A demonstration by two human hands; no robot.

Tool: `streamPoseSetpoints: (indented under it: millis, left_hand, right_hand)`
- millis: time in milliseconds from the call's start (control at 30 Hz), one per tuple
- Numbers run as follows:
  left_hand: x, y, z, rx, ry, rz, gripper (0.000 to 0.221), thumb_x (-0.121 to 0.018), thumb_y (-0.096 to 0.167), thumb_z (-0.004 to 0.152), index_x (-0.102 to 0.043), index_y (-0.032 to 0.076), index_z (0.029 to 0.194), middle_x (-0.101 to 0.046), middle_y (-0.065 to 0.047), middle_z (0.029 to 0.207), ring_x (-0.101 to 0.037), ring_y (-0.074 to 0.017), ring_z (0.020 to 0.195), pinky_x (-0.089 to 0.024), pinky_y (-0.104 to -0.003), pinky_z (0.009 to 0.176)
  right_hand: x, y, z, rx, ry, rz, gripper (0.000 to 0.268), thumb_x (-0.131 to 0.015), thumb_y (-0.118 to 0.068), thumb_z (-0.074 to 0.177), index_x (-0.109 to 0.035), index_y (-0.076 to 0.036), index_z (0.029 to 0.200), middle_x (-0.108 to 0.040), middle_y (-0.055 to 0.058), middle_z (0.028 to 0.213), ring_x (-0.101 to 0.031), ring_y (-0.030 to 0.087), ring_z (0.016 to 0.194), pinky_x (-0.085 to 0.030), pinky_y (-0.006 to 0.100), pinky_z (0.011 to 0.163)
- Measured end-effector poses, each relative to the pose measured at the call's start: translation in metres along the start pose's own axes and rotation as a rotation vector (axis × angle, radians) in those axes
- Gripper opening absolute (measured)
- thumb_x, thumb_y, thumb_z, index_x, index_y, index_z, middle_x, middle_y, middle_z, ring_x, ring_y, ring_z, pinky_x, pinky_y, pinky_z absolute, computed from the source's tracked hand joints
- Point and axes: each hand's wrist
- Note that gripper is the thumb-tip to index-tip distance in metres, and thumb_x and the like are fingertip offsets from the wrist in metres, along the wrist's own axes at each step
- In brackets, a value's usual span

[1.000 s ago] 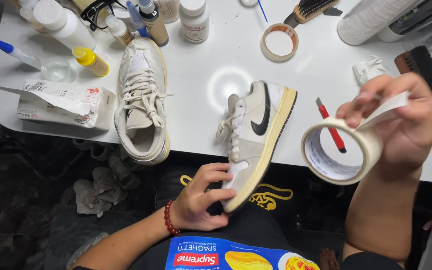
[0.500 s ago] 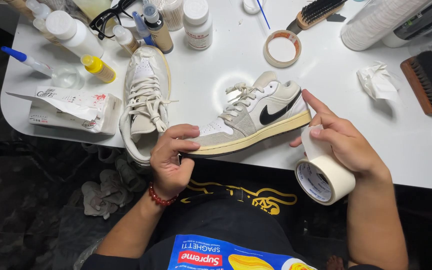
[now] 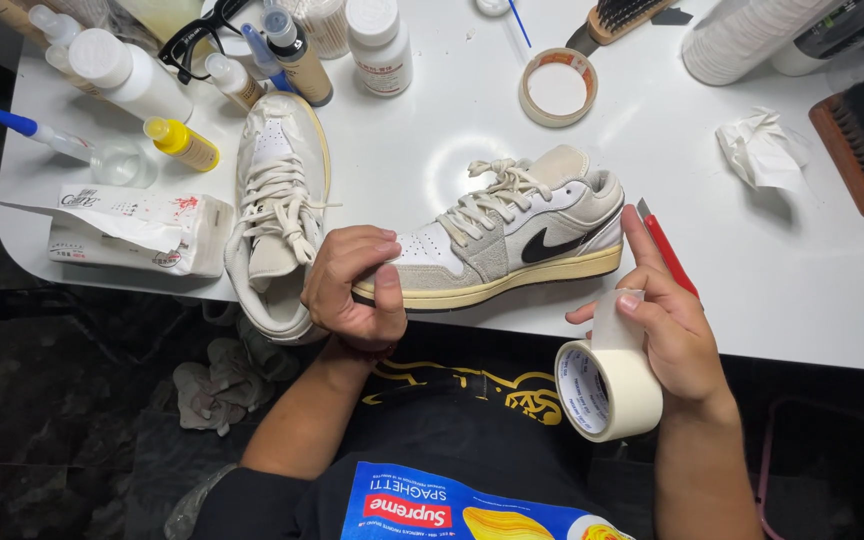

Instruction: The person holds a white sneaker and applies wide masking tape over its fabric upper, pressing and smoothing the tape around the shoe body and along the sole edge. They rotate the shoe to tape different sides, then pick up a red utility knife from the table.

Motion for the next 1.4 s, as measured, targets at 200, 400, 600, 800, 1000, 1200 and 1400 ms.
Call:
streamPoseSetpoints:
  millis: [200,400,600,800,1000,1200,1400]
  left_hand:
    - [-0.013,-0.006,0.019,0.088,0.081,-0.129,0.009,-0.055,0.001,0.097,-0.062,-0.002,0.102,-0.071,-0.016,0.091,-0.072,-0.0230,0.082,-0.059,-0.031,0.077]
    - [-0.036,-0.032,0.046,0.198,-0.012,-0.447,0.009,-0.055,0.002,0.096,-0.061,-0.004,0.097,-0.071,-0.017,0.086,-0.069,-0.0177,0.074,-0.057,-0.026,0.073]
    - [-0.074,-0.071,0.064,0.440,-0.251,-0.866,0.020,-0.056,0.013,0.095,-0.062,-0.006,0.090,-0.069,-0.016,0.074,-0.068,-0.0201,0.065,-0.057,-0.031,0.064]
    - [-0.090,-0.077,0.053,0.488,-0.529,-1.010,0.028,-0.054,0.022,0.099,-0.063,-0.003,0.091,-0.065,-0.013,0.068,-0.067,-0.0192,0.062,-0.058,-0.032,0.062]
    - [-0.086,-0.076,0.041,0.505,-0.498,-0.962,0.029,-0.053,0.022,0.100,-0.064,-0.003,0.090,-0.067,-0.012,0.068,-0.069,-0.0176,0.063,-0.059,-0.030,0.060]
    - [-0.089,-0.081,0.038,0.468,-0.597,-0.973,0.023,-0.055,0.017,0.104,-0.065,0.000,0.093,-0.069,-0.010,0.076,-0.071,-0.0176,0.069,-0.060,-0.029,0.067]
    - [-0.104,-0.083,0.019,0.418,-0.501,-1.098,0.024,-0.067,0.029,0.106,-0.055,0.009,0.100,-0.055,-0.003,0.086,-0.076,-0.0193,0.076,-0.054,-0.024,0.060]
  right_hand:
    - [0.010,-0.013,-0.012,0.067,0.012,0.097,0.017,-0.047,-0.006,0.097,-0.055,0.003,0.085,-0.005,0.024,0.183,-0.075,0.035,0.096,-0.062,0.035,0.066]
    - [0.042,-0.027,-0.024,-0.096,-0.111,0.025,0.022,-0.048,-0.010,0.099,-0.056,0.003,0.083,-0.042,0.022,0.134,-0.074,0.037,0.082,-0.044,0.037,0.092]
    - [0.029,-0.011,-0.061,-0.664,-0.201,0.178,0.018,-0.056,-0.012,0.095,-0.055,0.003,0.086,-0.074,0.028,0.070,-0.077,0.040,0.070,-0.042,0.071,0.081]
    - [0.005,-0.038,-0.069,-0.615,-0.089,0.026,0.019,-0.058,-0.016,0.091,-0.059,0.002,0.084,-0.077,0.026,0.078,-0.079,0.029,0.071,-0.066,0.037,0.072]
    - [0.023,-0.035,-0.068,-0.683,0.070,-0.116,0.020,-0.058,-0.015,0.098,-0.063,0.005,0.095,-0.066,0.030,0.115,-0.081,0.037,0.079,-0.070,0.046,0.064]
    - [0.039,-0.041,-0.074,-0.522,-0.010,0.045,0.020,-0.055,-0.010,0.099,-0.058,0.003,0.085,-0.067,0.039,0.118,-0.082,0.035,0.081,-0.069,0.045,0.067]
    - [-0.008,-0.039,-0.014,-0.455,-0.015,0.197,0.017,-0.051,-0.008,0.091,-0.051,0.002,0.076,-0.070,0.044,0.112,-0.078,0.033,0.072,-0.065,0.038,0.055]
Point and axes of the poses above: each hand's wrist, its own z-axis towards the middle knuckle, its own x-axis out of the back of the hand, y = z × x
